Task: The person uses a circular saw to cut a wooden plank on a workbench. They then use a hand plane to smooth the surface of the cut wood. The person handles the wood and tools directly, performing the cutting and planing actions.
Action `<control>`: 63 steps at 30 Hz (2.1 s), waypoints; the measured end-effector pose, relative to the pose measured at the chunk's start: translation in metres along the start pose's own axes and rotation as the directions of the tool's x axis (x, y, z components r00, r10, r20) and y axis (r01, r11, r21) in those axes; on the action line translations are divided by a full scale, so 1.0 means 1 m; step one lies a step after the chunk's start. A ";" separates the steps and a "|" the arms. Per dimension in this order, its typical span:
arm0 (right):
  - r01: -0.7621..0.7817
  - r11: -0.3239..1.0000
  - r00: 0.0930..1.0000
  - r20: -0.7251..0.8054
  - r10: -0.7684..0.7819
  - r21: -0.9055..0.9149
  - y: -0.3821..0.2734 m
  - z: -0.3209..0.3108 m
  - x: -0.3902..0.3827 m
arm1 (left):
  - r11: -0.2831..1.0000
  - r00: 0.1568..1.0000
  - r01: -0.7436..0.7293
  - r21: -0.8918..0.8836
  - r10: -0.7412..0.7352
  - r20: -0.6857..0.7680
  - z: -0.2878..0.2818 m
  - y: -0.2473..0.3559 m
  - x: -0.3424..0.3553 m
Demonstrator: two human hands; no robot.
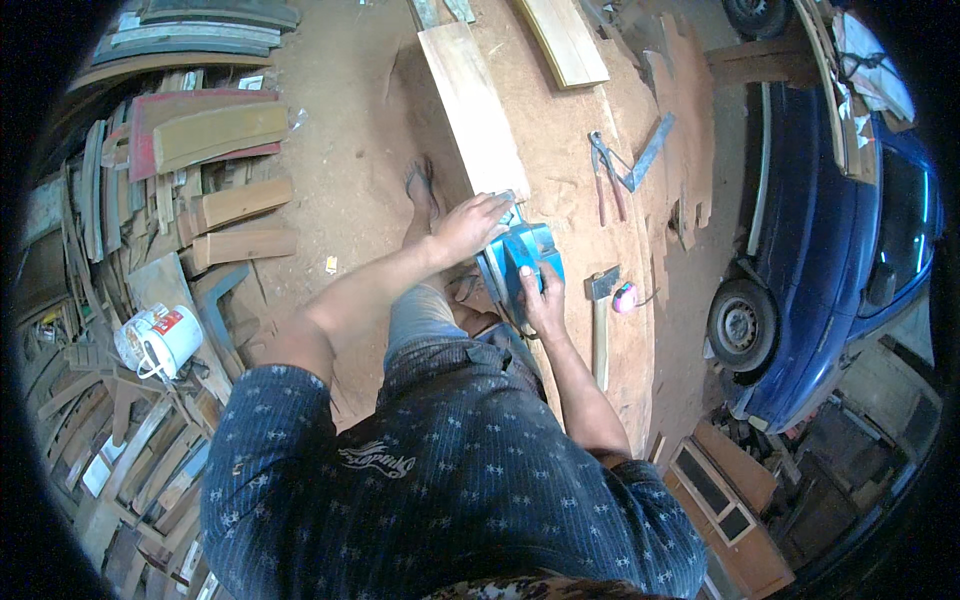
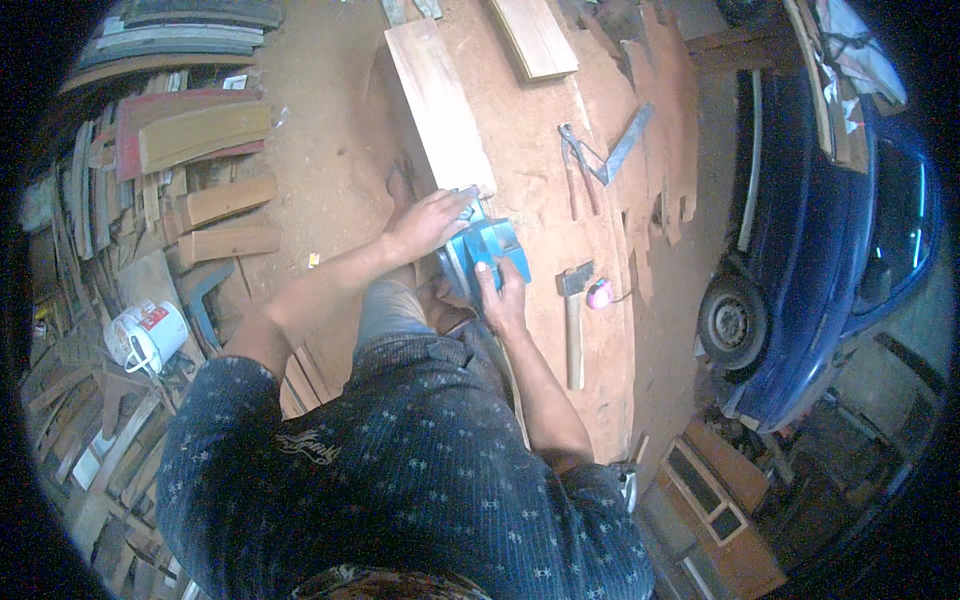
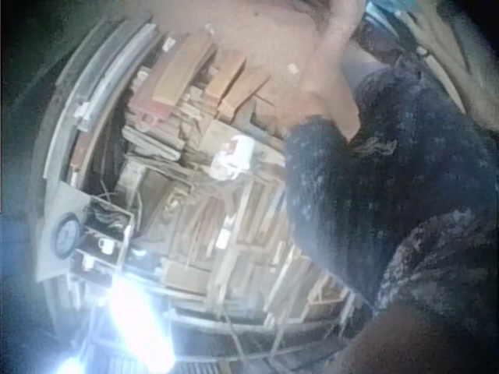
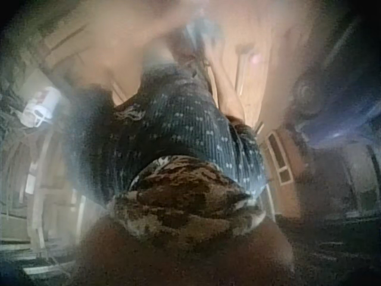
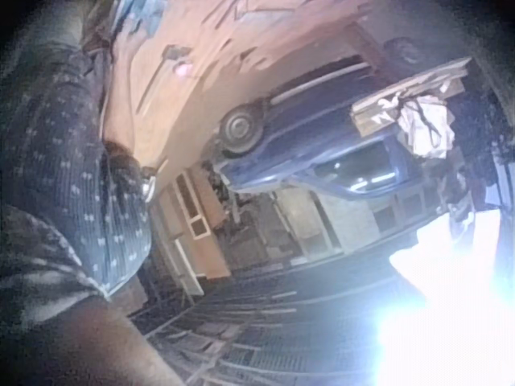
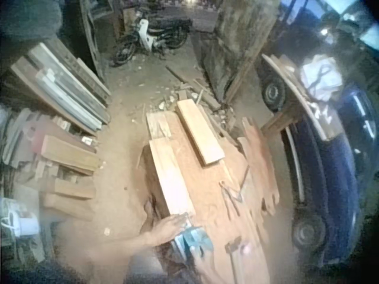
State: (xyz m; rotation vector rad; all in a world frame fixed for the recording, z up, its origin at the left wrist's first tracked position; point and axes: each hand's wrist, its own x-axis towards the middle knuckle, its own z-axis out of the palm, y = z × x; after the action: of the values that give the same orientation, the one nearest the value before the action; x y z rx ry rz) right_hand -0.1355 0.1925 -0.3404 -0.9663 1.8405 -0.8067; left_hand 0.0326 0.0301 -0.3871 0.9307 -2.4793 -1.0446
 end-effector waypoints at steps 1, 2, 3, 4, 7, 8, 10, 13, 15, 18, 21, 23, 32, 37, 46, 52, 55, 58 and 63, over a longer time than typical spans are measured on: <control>0.035 0.999 0.999 0.001 -0.035 0.007 0.002 0.002 0.003 | 0.999 0.997 0.044 -0.016 -0.045 -0.059 0.002 0.005 -0.001; 0.050 0.999 0.999 -0.002 -0.050 -0.011 0.004 0.005 0.007 | 0.992 0.988 0.127 -0.027 -0.129 -0.087 0.004 0.009 0.000; 0.092 0.996 0.996 -0.009 -0.092 -0.008 0.005 0.009 0.012 | 0.982 0.976 0.182 -0.050 -0.187 -0.112 0.003 0.012 0.000; 0.110 0.994 0.994 -0.008 -0.110 0.000 0.005 0.013 0.018 | 0.968 0.956 0.241 -0.063 -0.248 -0.156 0.002 0.014 0.001; 0.125 0.992 0.992 -0.020 -0.125 -0.003 0.001 0.028 0.044 | 0.942 0.899 0.305 -0.137 -0.332 -0.284 -0.006 0.008 0.001; 0.102 0.995 0.995 -0.017 -0.102 -0.015 -0.003 0.033 0.057 | 0.931 0.873 0.346 -0.117 -0.365 -0.324 -0.008 0.004 -0.002; 0.139 0.990 0.990 -0.011 -0.139 -0.001 -0.015 0.043 0.087 | 0.893 0.805 0.444 -0.077 -0.435 -0.403 -0.010 -0.007 -0.024; 0.186 0.983 0.982 -0.032 -0.185 0.007 -0.037 0.063 0.132 | 0.847 0.759 0.522 -0.103 -0.516 -0.397 -0.008 -0.041 -0.072; 0.217 0.976 0.975 -0.053 -0.216 0.017 -0.052 0.076 0.159 | 0.743 0.694 0.648 -0.167 -0.667 -0.272 0.001 -0.065 -0.114; 0.220 0.975 0.973 -0.066 -0.221 -0.021 -0.078 0.093 0.201 | 0.700 0.688 0.713 -0.027 -0.707 -0.164 0.017 -0.102 -0.177; 0.246 0.969 0.964 -0.099 -0.246 -0.011 -0.104 0.112 0.239 | 0.501 0.492 0.864 -0.045 -0.860 -0.136 0.036 -0.118 -0.232; 0.203 0.978 0.973 -0.101 -0.208 -0.054 -0.121 0.124 0.268 | 0.460 0.461 0.887 -0.018 -0.887 0.011 0.036 -0.134 -0.260; 0.224 0.972 0.958 -0.166 -0.233 -0.071 -0.213 0.180 0.406 | 0.286 0.311 0.943 -0.171 -0.940 0.142 0.016 -0.153 -0.299; 0.176 0.983 0.980 -0.097 -0.171 0.047 -0.237 0.186 0.428 | 0.354 0.376 0.895 -0.273 -0.926 0.033 0.003 -0.184 -0.279; -0.063 0.995 0.998 0.035 0.060 0.082 -0.155 0.114 0.295 | 0.347 0.389 0.848 -0.401 -0.921 0.027 -0.004 -0.191 -0.232; -0.066 0.985 0.996 0.073 0.055 0.161 -0.060 0.046 0.153 | 0.390 0.439 0.871 -0.298 -0.891 0.117 0.045 -0.180 -0.239; -0.040 0.992 0.999 0.002 0.040 0.119 -0.026 0.024 0.101 | 0.405 0.457 0.867 -0.289 -0.878 0.142 0.061 -0.166 -0.246; 0.013 0.996 0.999 -0.033 -0.010 0.086 0.004 0.006 0.055 | 0.376 0.426 0.872 -0.313 -0.898 0.110 0.065 -0.150 -0.256; 0.179 0.984 0.980 -0.093 -0.178 -0.005 0.020 0.008 0.053 | 0.372 0.390 0.916 -0.147 -0.912 0.126 0.064 -0.144 -0.287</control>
State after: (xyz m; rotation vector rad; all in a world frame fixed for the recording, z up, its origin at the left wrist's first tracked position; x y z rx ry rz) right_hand -0.1501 0.1553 -0.3813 -1.1199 1.8487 -0.9783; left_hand 0.2810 0.1791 -0.5405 2.3647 -1.6358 -1.5286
